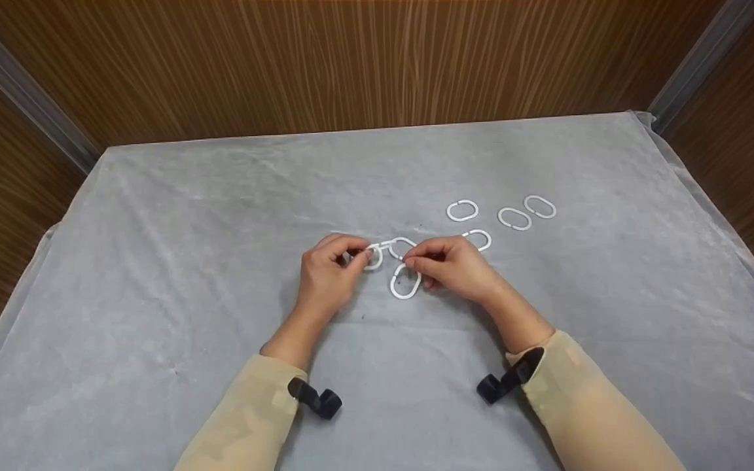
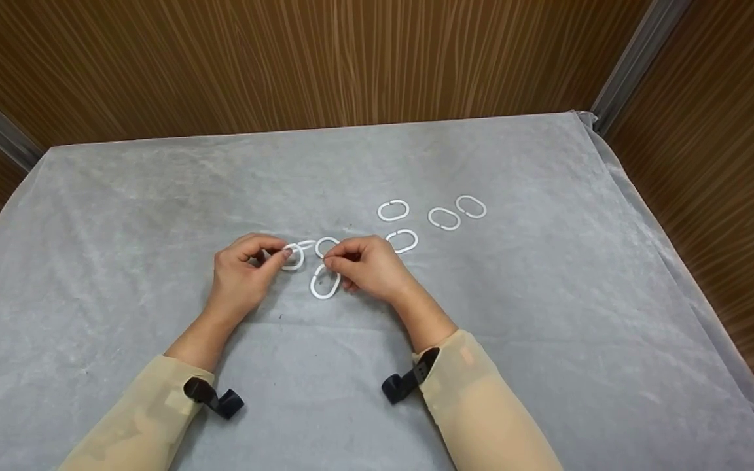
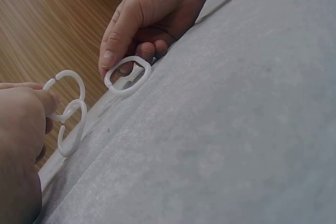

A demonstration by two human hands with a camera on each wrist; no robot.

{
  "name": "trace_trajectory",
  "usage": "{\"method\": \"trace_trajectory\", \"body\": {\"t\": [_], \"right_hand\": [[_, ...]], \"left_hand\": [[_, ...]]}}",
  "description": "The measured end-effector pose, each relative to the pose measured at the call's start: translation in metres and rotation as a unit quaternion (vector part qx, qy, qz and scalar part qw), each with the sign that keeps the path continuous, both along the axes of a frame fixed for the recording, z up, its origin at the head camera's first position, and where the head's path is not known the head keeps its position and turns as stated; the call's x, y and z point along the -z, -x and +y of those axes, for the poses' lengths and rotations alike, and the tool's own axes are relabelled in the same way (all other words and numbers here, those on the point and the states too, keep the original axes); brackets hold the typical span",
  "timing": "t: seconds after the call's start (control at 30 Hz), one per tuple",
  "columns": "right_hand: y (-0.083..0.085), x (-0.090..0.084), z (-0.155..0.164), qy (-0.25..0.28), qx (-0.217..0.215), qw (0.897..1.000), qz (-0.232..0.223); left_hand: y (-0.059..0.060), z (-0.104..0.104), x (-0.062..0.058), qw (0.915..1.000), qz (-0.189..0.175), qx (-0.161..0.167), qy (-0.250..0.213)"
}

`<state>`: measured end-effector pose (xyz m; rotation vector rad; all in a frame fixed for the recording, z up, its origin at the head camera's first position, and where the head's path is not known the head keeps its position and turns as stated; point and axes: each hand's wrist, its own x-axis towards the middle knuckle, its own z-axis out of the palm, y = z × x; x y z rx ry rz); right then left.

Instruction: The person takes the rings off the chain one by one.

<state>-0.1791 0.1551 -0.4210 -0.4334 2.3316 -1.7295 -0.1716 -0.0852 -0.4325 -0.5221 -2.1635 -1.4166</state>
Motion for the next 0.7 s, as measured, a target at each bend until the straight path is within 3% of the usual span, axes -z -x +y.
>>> {"method": "trace_trajectory", "body": {"t": [0.7], "right_hand": [[0.0015,-0.0001,0.0,0.038,0.014,0.999,-0.011]], "left_hand": [[0.0006,-0.0004,0.0004,0.9998,-0.017,0.002,-0.003]]}}
